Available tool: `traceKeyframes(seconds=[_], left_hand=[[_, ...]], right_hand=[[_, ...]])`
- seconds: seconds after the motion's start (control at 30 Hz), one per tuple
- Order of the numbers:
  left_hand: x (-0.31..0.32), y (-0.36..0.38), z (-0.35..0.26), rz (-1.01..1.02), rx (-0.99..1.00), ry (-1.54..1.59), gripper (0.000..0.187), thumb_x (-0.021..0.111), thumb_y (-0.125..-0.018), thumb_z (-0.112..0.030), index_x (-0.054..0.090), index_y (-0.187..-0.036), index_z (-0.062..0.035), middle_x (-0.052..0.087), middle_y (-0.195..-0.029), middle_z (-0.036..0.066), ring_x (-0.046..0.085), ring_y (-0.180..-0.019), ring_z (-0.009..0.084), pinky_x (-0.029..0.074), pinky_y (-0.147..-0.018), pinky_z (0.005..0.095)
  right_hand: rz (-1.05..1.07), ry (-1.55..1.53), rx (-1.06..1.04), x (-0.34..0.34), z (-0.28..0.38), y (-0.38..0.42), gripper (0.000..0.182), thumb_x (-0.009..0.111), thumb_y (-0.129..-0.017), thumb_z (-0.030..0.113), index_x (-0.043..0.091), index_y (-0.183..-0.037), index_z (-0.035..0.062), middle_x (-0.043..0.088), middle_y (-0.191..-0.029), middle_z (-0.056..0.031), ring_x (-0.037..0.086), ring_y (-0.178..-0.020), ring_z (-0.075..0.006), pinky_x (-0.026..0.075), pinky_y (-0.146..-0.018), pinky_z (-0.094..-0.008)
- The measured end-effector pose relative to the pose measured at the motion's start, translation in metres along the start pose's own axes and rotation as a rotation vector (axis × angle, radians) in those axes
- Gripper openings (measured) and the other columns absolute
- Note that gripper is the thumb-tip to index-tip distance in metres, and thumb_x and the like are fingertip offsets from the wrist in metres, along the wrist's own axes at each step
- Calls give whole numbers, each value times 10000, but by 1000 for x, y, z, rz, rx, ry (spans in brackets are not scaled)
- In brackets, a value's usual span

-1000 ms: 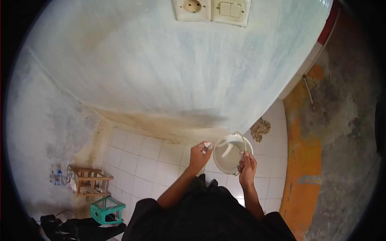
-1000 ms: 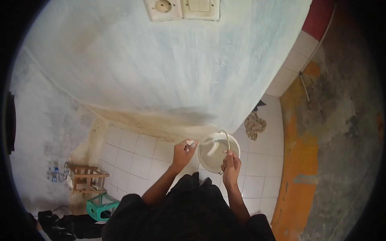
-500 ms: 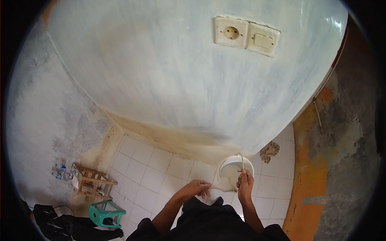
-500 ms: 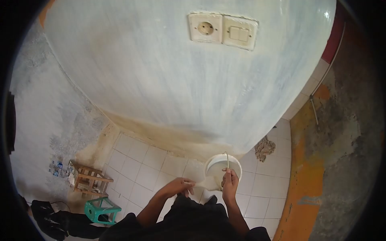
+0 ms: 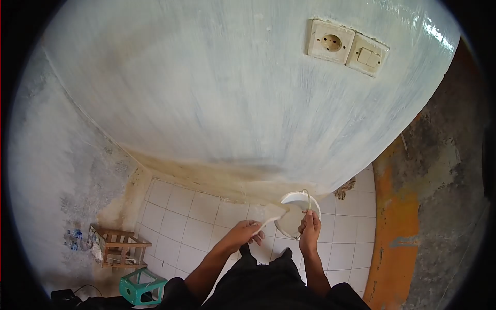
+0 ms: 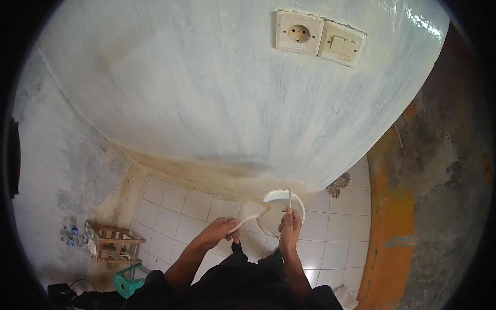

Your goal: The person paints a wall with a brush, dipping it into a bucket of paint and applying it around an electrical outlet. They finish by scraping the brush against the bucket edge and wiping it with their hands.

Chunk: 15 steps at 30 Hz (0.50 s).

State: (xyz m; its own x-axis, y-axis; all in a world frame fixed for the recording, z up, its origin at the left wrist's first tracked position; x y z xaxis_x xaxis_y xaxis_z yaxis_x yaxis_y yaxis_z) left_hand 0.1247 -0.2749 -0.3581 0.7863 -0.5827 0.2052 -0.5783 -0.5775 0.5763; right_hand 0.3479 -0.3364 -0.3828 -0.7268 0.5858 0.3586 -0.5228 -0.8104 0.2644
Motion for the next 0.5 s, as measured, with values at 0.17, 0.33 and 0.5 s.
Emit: traceKeyframes(seconds=[0.17, 0.33, 0.5], left_hand=[[-9, 15, -76, -210, 286, 14, 306, 488, -1006, -316, 574, -914, -37, 618, -684, 44, 592, -539, 124, 387, -530, 231], [6, 41, -180, -444, 621, 72, 413, 560, -979, -377, 561, -989, 36, 561, -628, 49, 531, -477, 121, 408, -453, 241], [16, 45, -257, -534, 881, 64, 474, 563, -976, -414, 551, -1018, 58, 542, -618, 51, 502, -472, 117, 419, -452, 241]], right_hand=[[-6, -15, 14, 7, -7, 6, 222, 477, -1027, 271, 556, -961, 74, 275, -630, 92, 216, -498, -14, 173, -442, -213], [2, 21, 31, 0, -18, 9, 236, 470, -1027, 276, 563, -974, 66, 298, -615, 92, 230, -488, -9, 188, -433, -206], [-49, 16, 40, -21, -16, 12, 215, 483, -1024, 263, 563, -966, 71, 277, -625, 98, 218, -497, -6, 177, -441, -202]])
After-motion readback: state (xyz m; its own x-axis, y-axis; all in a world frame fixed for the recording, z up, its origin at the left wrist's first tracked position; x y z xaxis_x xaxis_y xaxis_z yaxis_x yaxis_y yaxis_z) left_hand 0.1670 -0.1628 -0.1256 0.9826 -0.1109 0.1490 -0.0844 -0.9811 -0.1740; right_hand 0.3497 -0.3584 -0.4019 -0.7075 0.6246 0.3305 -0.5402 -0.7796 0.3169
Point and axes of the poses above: each hand's wrist, its own y-axis away from the middle knuckle, its own x-axis out of the palm, z = x × y, the point moved 3 cm from there along -y, towards the middle knuckle
